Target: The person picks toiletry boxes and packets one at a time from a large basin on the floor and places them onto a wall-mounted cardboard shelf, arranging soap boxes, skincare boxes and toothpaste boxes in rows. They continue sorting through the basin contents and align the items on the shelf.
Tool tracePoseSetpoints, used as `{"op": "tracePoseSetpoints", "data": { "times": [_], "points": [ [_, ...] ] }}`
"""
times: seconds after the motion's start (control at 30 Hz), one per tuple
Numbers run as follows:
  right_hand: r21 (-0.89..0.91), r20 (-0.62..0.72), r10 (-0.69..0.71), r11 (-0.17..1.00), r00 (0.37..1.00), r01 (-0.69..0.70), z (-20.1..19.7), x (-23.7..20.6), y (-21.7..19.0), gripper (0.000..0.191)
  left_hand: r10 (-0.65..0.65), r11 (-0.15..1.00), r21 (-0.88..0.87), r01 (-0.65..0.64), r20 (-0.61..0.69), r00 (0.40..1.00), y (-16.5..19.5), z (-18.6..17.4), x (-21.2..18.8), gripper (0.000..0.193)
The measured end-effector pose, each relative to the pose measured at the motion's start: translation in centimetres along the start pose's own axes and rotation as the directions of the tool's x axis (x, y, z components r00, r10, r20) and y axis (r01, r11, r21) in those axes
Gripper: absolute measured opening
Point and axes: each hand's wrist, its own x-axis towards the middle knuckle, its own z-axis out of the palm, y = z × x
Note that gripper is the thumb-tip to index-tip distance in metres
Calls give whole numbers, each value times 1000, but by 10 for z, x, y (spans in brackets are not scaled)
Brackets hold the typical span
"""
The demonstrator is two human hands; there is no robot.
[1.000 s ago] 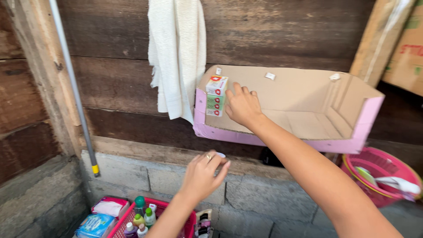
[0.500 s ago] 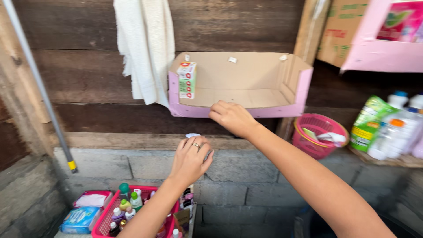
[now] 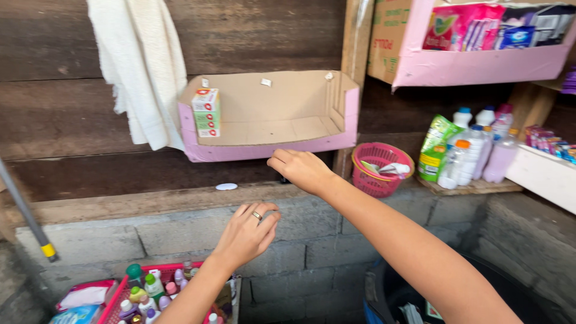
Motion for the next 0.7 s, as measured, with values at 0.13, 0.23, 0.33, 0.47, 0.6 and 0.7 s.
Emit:
{"op": "tracePoseSetpoints", "data": {
  "times": [0.13,0.23,0.33,0.47,0.6,0.7],
  "points": [
    [-7,145,217,976,965,-219,-16,-28,5,19,12,1000,27,-11,-19,1000,14,28,14,15],
    [-52,203,324,946,924,-320,-39,-63,13,25,-19,998,66,18,17,1000,35,55,31,36],
    [-136,271,408,913,872,-384,-71,-107,23,24,41,998,54,-37,-71,997,70,73,60,36],
    [-207,161,360,923,919,-326,-120,-170,39,27,122,991,-11,-130,-264,957,132,78,112,10],
    [-115,93,215,972,972,-204,-169,-233,59,26,218,972,3,-237,-402,889,186,105,145,10],
    [-235,213,282,944,936,-231,-196,-267,66,26,22,999,27,-26,136,990,219,148,152,21]
  ]
}}
